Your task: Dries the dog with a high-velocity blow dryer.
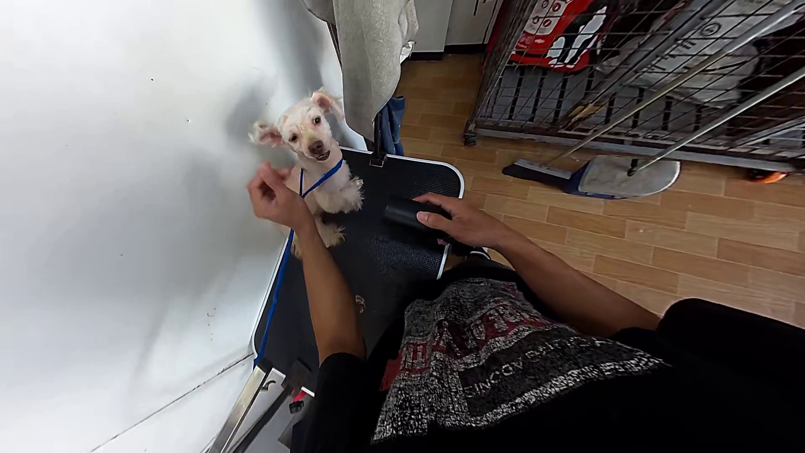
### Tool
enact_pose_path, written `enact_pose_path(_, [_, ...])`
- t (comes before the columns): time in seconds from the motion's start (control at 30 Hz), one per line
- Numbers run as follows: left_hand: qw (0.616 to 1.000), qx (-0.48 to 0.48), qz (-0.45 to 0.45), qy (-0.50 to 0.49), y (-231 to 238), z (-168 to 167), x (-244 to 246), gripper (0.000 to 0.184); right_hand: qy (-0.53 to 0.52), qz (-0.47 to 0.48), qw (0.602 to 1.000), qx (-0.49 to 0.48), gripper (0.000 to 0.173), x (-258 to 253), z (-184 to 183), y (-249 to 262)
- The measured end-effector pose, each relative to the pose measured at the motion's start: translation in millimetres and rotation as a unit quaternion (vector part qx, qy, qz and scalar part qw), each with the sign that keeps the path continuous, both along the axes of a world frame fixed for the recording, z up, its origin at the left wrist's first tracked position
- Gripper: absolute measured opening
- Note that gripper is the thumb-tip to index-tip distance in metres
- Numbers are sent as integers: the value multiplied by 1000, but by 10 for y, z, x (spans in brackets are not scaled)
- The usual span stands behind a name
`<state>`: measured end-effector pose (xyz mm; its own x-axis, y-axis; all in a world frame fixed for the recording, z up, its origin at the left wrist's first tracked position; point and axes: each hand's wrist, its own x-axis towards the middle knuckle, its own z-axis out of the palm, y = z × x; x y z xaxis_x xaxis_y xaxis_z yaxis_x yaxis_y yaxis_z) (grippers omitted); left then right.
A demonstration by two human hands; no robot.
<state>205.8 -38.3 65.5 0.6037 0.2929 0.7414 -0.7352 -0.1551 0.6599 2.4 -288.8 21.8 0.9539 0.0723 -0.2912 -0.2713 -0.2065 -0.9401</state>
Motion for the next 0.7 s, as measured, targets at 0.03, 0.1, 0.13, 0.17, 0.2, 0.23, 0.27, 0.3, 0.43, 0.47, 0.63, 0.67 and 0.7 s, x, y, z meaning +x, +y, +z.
enact_pose_path(0.03, [999, 27, -22, 14, 23, 171, 85, 28, 6, 2, 1000, -15, 40, 5, -17, -16])
enact_pose_path(0.1, [986, 123, -77, 85, -5, 455, 326, 36, 19, -1, 999, -51, 43, 32, -90, -70])
enact_pose_path(0.13, [966, 190, -94, 146, -52, 557, 458, 40, 26, -10, 998, -61, 44, 48, -134, -101])
enact_pose_path(0.17, [937, 255, -109, 213, -125, 628, 595, 45, 31, -23, 997, -63, 45, 65, -168, -131])
enact_pose_path(0.2, [899, 315, -129, 276, -228, 672, 710, 50, 36, -38, 997, -64, 46, 79, -188, -157])
enact_pose_path(0.23, [849, 378, -161, 333, -332, 698, 796, 54, 39, -51, 996, -62, 46, 91, -202, -189])
enact_pose_path(0.27, [788, 446, -197, 375, -431, 686, 850, 57, 42, -60, 996, -59, 45, 94, -214, -225])
enact_pose_path(0.3, [723, 517, -229, 397, -518, 618, 867, 56, 41, -68, 995, -55, 44, 85, -225, -260])
enact_pose_path(0.43, [596, 679, -215, 372, -487, -73, 338, 58, 33, -49, 997, -48, 46, -40, -228, -489])
enact_pose_path(0.47, [618, 682, -166, 354, -343, -253, 60, 58, 33, -24, 998, -51, 48, -81, -222, -563])
enact_pose_path(0.63, [728, 616, 38, 300, 429, -411, -1331, 49, 66, 133, 988, -44, 51, -318, -266, -688])
enact_pose_path(0.67, [721, 604, 71, 331, 590, -335, -1512, 49, 74, 163, 983, -42, 51, -324, -284, -654])
enact_pose_path(0.7, [705, 592, 86, 381, 764, -254, -1666, 51, 76, 194, 977, -41, 51, -319, -298, -600])
